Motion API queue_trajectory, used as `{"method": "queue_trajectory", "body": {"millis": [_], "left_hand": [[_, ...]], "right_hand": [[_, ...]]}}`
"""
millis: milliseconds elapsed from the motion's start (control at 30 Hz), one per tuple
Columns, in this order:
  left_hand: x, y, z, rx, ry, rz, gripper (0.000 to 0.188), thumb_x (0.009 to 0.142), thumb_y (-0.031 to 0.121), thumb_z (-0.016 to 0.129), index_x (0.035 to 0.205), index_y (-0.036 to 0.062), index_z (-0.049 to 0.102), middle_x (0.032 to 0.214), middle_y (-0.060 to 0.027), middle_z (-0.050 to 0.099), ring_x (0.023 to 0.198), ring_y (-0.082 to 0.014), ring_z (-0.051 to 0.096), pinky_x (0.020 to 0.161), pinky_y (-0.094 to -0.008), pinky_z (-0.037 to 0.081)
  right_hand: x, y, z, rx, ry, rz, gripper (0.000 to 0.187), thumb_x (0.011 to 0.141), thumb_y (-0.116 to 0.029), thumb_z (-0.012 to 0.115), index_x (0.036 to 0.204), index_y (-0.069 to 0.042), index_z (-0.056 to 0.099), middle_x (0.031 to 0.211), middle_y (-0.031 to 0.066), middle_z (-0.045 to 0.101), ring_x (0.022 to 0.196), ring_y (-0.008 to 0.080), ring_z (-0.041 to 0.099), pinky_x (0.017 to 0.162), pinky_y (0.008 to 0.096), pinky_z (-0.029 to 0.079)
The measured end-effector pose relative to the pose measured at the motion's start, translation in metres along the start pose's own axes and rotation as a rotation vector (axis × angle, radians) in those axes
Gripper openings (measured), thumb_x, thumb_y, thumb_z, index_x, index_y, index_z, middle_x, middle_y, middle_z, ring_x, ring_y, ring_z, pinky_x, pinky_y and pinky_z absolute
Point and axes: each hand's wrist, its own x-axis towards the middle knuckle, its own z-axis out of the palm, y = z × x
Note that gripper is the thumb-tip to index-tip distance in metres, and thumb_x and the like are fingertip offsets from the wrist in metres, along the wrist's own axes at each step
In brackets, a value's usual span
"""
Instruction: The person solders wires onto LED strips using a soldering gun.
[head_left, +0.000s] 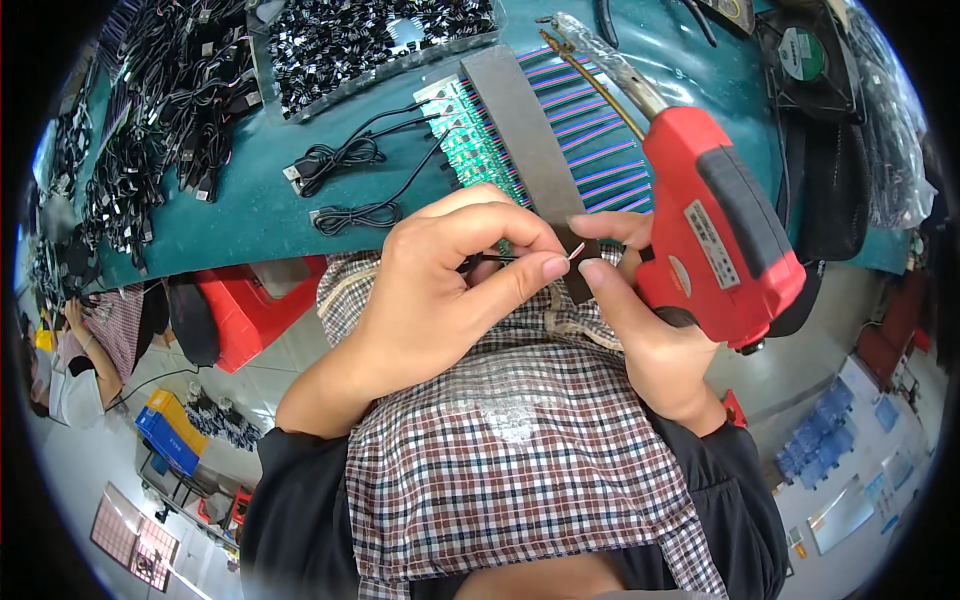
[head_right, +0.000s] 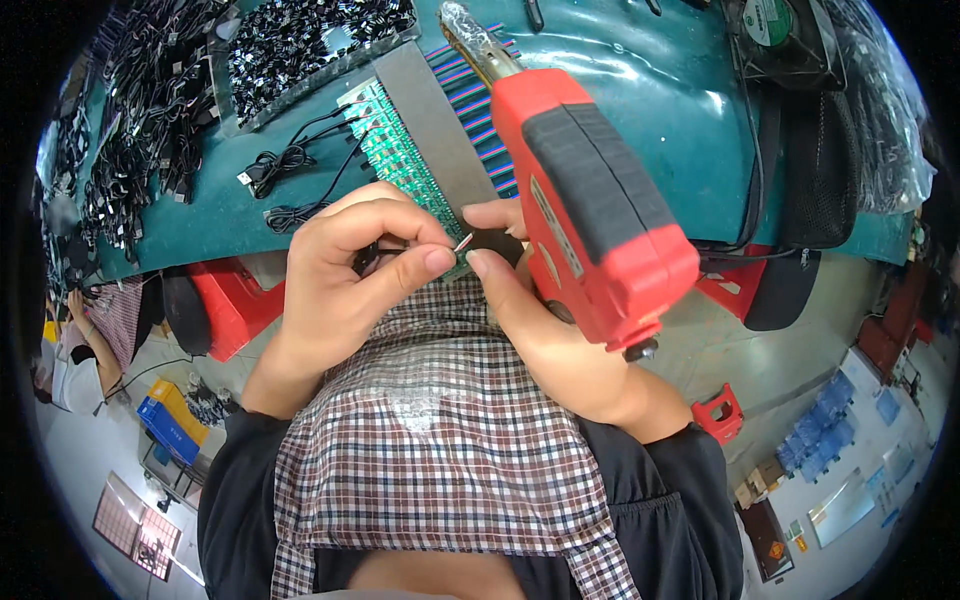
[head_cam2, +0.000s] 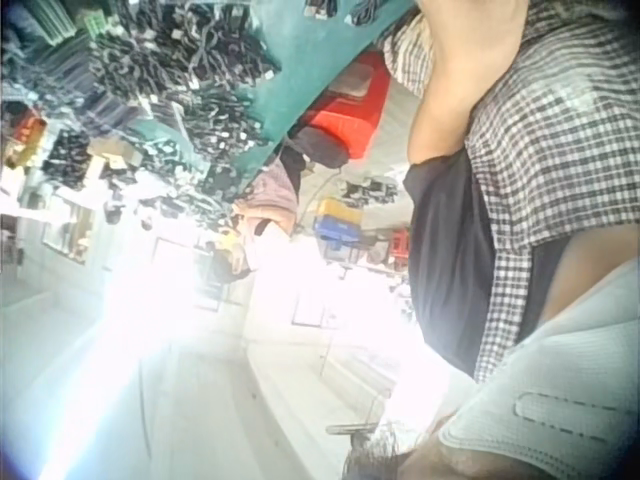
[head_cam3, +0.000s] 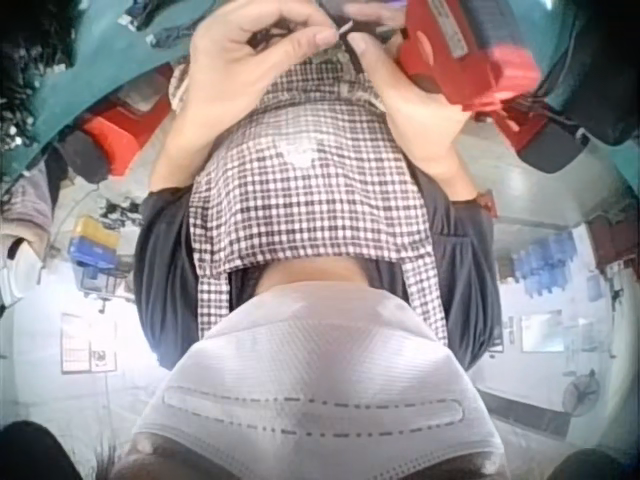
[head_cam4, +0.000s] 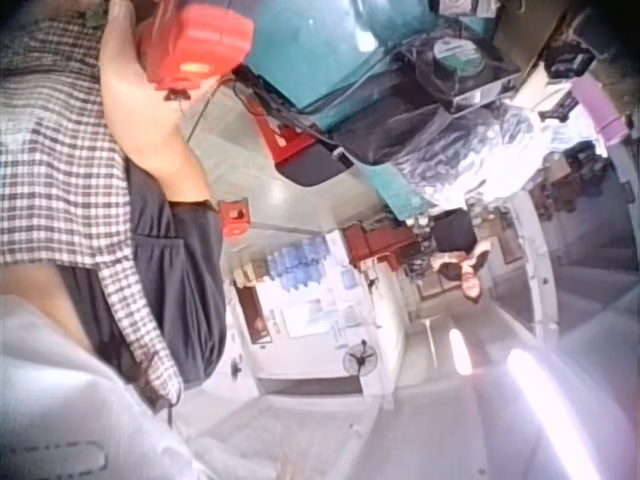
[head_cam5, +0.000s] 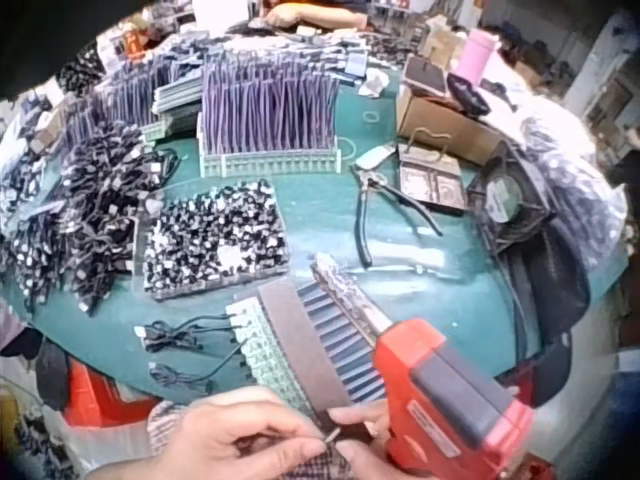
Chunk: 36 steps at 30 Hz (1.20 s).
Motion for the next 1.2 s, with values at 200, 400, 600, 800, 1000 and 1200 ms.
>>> {"method": "queue_trajectory", "body": {"millis": [200,400,600,800,1000,1200], "left_hand": [[-0.007,0.007,0.006,0.097,0.002,-0.003,0.009,0.081,0.005,0.076,0.086,0.0019,0.068,0.082,-0.0036,0.062,0.07,-0.009,0.056,0.058,-0.0228,0.042],[-0.007,-0.002,0.023,0.331,0.258,0.418,0.016,0.074,-0.002,0.078,0.086,0.0008,0.068,0.077,-0.0066,0.063,0.058,-0.0119,0.053,0.047,-0.0239,0.035],[-0.008,0.004,0.021,0.225,0.233,0.288,0.014,0.077,-0.001,0.077,0.087,0.0011,0.068,0.079,-0.0055,0.063,0.058,-0.0098,0.051,0.048,-0.023,0.035],[-0.007,0.001,0.024,0.169,0.263,0.273,0.01,0.077,0.001,0.077,0.082,0.0032,0.069,0.074,-0.0024,0.062,0.047,-0.0048,0.044,0.039,-0.0218,0.03],[-0.007,-0.004,0.028,0.059,0.291,0.25,0.009,0.079,0.002,0.076,0.083,0.0026,0.068,0.074,-0.0019,0.06,0.051,-0.0028,0.044,0.041,-0.02,0.029],[-0.009,0.002,0.027,0.094,0.256,0.194,0.009,0.079,0.001,0.076,0.083,0.0024,0.068,0.073,-0.0037,0.059,0.054,-0.0078,0.047,0.044,-0.0234,0.035]], "right_hand": [[-0.001,0.008,0.0,0.101,0.012,-0.014,0.015,0.09,0.004,0.061,0.104,-0.002,0.06,0.082,-0.0019,0.057,0.062,0.0023,0.047,0.054,0.0199,0.036],[-0.002,0.006,0.004,-0.168,0.069,-0.23,0.013,0.09,0.004,0.061,0.101,-0.003,0.058,0.084,-0.0006,0.059,0.065,0.0037,0.05,0.056,0.0203,0.04],[-0.001,0.006,0.005,0.145,0.139,-0.037,0.02,0.086,0.006,0.066,0.103,0.0,0.056,0.088,0.0069,0.063,0.065,0.0062,0.053,0.057,0.0207,0.043],[-0.002,0.012,0.005,0.236,0.126,-0.019,0.029,0.081,0.012,0.067,0.103,0.001,0.052,0.086,0.0126,0.065,0.066,0.0107,0.058,0.058,0.0216,0.047],[-0.005,0.013,0.012,0.261,0.197,-0.074,0.02,0.086,0.008,0.065,0.1,-0.002,0.055,0.085,0.0047,0.062,0.067,0.0064,0.055,0.059,0.0204,0.045],[-0.007,0.017,0.008,0.279,0.162,-0.054,0.033,0.081,0.013,0.063,0.102,-0.004,0.046,0.089,0.0105,0.059,0.069,0.013,0.057,0.058,0.0235,0.047]]}}
